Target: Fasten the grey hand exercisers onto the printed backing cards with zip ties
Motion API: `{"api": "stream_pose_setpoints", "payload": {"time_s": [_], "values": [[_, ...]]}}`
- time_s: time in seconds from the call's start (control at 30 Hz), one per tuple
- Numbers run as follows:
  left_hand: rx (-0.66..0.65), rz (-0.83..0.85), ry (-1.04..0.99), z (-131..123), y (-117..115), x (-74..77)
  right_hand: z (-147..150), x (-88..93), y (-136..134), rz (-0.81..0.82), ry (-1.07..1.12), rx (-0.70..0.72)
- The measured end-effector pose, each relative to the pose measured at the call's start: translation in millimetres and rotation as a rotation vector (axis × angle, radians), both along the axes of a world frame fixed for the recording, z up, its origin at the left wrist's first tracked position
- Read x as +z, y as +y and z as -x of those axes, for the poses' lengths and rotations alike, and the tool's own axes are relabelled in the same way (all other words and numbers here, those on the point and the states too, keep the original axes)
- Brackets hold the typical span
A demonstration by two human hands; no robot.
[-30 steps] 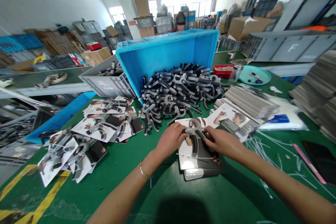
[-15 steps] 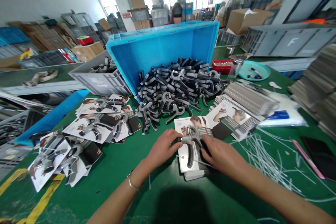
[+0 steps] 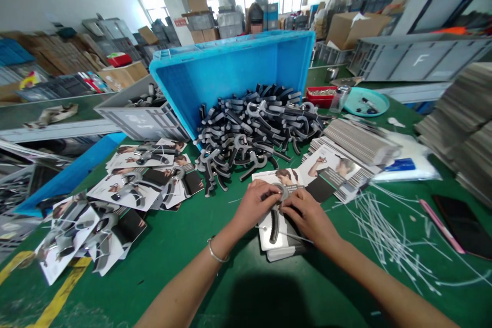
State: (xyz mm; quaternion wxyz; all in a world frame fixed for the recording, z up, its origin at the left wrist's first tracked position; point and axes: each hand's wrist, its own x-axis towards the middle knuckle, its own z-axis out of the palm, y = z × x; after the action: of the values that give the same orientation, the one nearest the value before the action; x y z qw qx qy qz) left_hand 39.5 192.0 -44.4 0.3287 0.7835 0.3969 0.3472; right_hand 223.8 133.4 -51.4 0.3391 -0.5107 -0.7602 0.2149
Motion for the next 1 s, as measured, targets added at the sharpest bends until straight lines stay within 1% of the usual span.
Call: {"api": "stream_pose_setpoints", "payload": {"time_s": [0.13, 0.23, 0.33, 0.43, 0.6, 1.0], "values": [[0.002, -0.092, 0.017, 0, -13, -3.1, 2, 0.6, 6, -0.042, 0.139, -0.055], [-0.01, -0.081, -0.024, -1, -14, -6.4, 2, 3.2, 7, 0.02, 0.16, -0.095], [0.0, -0.027, -0.085, -1, -13, -8.6, 0, 5.0, 4, 0.124, 0.121, -0.052], [0.01, 0.016, -0.13, 0, -13, -9.5, -2, 5.1, -1, 0.157, 0.085, 0.005], [0.037, 0.037, -0.148, 0, -14, -11.7, -1, 2.2, -3, 0.137, 0.04, 0.045], [0.063, -0.015, -0.151, -1, -19, -12.8, 2, -4.0, -3, 0.08, 0.026, 0.011]]}}
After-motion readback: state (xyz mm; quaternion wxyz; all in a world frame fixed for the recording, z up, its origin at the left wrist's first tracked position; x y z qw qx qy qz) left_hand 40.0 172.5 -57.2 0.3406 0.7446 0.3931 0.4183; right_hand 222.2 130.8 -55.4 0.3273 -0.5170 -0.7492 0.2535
